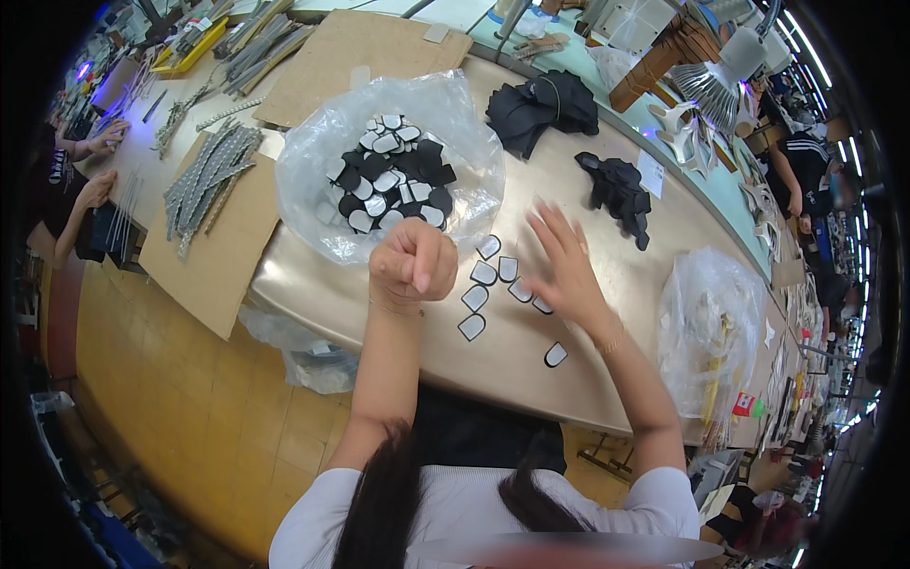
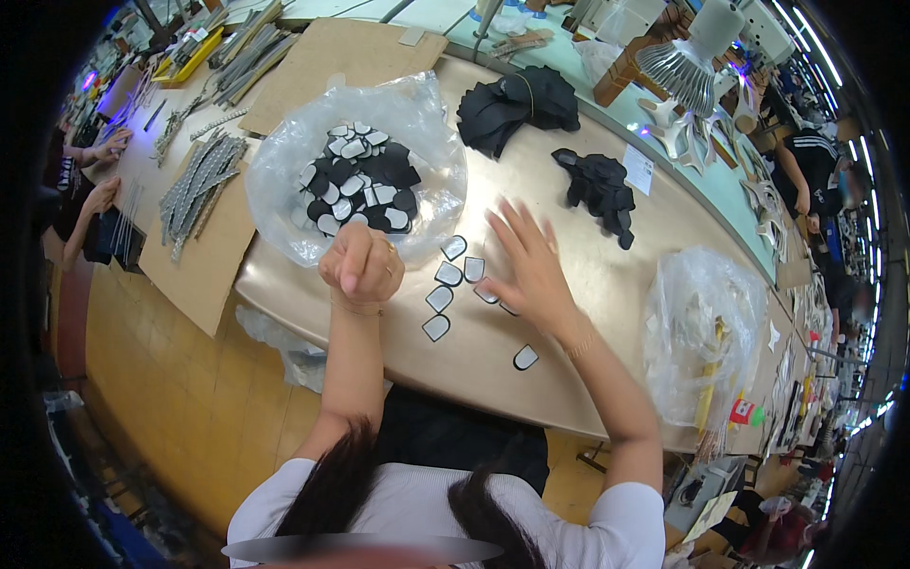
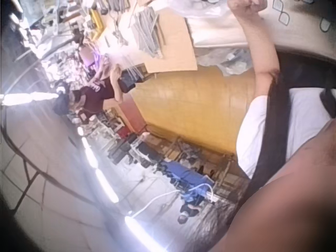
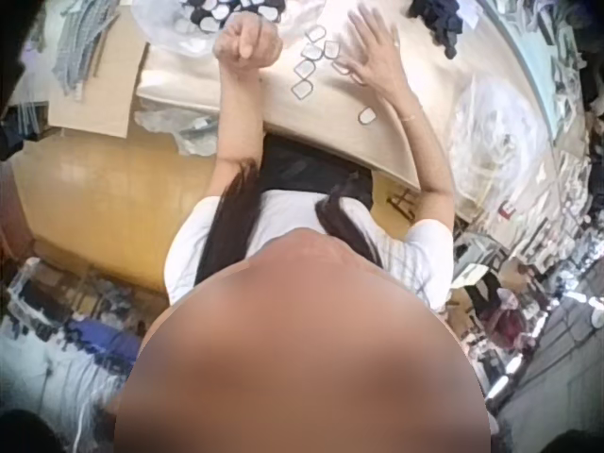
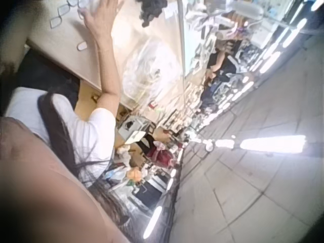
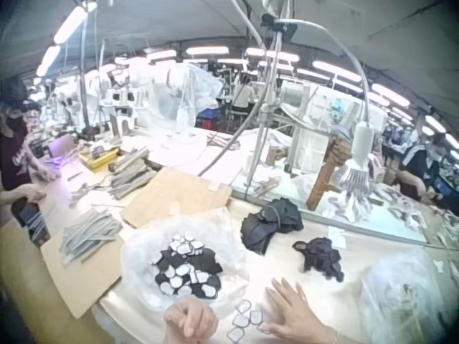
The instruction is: The person repeatedly picks up small black and white semi-circular pieces from a table and joins them together by hand. The person arranges the joined pieces on the table and continues the process with additional pieces.
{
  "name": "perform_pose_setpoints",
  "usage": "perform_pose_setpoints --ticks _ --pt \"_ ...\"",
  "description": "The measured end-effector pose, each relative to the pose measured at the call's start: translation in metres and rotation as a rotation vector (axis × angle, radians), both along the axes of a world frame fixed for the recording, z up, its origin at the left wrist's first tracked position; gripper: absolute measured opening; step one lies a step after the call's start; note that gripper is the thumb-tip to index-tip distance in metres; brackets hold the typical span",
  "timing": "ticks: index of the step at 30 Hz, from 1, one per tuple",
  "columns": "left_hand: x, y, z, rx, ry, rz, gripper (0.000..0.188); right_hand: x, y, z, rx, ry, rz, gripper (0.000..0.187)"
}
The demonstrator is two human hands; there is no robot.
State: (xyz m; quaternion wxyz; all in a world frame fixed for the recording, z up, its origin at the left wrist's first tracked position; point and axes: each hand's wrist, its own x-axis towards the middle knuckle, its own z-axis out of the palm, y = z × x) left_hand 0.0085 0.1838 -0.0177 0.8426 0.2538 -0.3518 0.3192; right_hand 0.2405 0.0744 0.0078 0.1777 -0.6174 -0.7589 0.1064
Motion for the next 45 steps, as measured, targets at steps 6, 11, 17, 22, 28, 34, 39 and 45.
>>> perform_pose_setpoints --ticks 6,11,17,22,28,34,39,45 --pt "0.007 0.003 0.001 -0.045 -0.026 -0.025 0.017 -0.014 -0.140 -0.030 -0.015 -0.192 -0.140 0.124" --pt "0.015 0.001 0.001 0.039 0.130 0.036 0.017 -0.046 -0.062 -0.054 0.051 -0.088 -0.199 0.128" --pt "0.008 0.003 0.000 -0.014 0.170 0.099 0.016 -0.097 -0.015 -0.047 0.103 -0.040 -0.062 0.120" --pt "0.007 0.004 0.000 0.036 0.087 0.139 0.015 -0.093 0.011 -0.045 0.104 -0.008 0.009 0.111" --pt "-0.002 0.009 0.001 0.005 0.065 0.183 0.015 -0.087 0.033 -0.042 0.154 0.080 0.199 0.080" --pt "-0.004 0.011 -0.003 0.005 0.085 0.207 0.011 -0.077 -0.007 -0.033 0.230 -0.029 0.261 0.045" --pt "-0.001 0.010 -0.002 -0.014 0.096 0.189 0.013 -0.086 0.003 -0.035 0.296 0.045 0.295 0.022" --pt "-0.001 0.012 -0.002 -0.153 0.043 0.176 0.017 -0.066 -0.016 -0.038 0.250 0.000 0.241 0.022"
